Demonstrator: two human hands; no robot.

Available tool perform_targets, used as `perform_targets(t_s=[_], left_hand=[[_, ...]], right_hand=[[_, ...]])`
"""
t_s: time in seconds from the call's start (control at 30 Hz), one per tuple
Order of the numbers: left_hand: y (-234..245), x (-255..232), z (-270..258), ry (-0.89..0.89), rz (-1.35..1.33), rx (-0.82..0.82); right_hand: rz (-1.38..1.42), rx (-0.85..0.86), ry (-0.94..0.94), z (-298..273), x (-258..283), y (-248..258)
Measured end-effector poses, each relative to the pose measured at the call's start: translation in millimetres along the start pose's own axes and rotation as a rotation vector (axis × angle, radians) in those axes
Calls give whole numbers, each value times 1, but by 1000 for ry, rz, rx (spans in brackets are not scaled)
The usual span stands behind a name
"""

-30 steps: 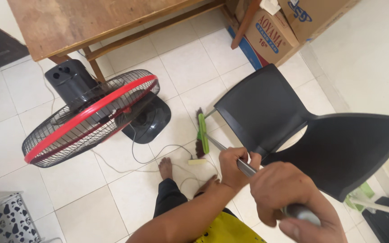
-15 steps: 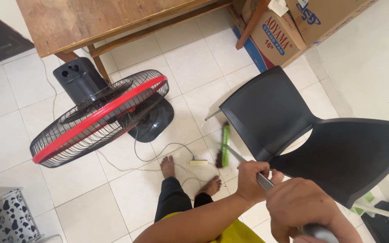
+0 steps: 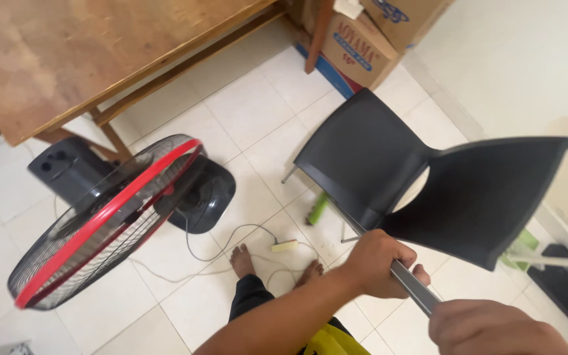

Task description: The person moves a black plastic chair aside, then sweeps the tiled floor with a long-handled broom. They sweep debris toward a green dustpan, pick up debris from the floor using a small piece of cardboard, and place the cardboard on the dustpan.

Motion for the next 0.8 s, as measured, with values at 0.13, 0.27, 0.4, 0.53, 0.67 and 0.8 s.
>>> perform_targets(t_s=[0.13,0.27,0.4,0.53,0.67,0.8], left_hand=[[-11,11,19,-117,64,293],[-28,46,28,-27,284,522],[-43,66,14,23,237,457],[-71,69,3,139,120,345],[-94,52,10,147,104,264],[-110,27,4,126,-27,209]], right_hand=[[-13,-273,75,-24,3,2],[-84,-722,229,-9,-5,-21],[-85,-726,217,-10,-16,-38],[-62,-883,81,-37,-12,-35],[-41,-739,-34,-45,3,-9],[-58,-667,-177,-50,21,7]])
Point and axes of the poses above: each hand's wrist, its own z-axis towards the middle knuckle, its own y-axis out of the back of the hand, x = y × z, the point moved 5 cm from there along z, towards the middle knuckle, and after that the axes turned 4 degrees about y, right-handed, at the moved point
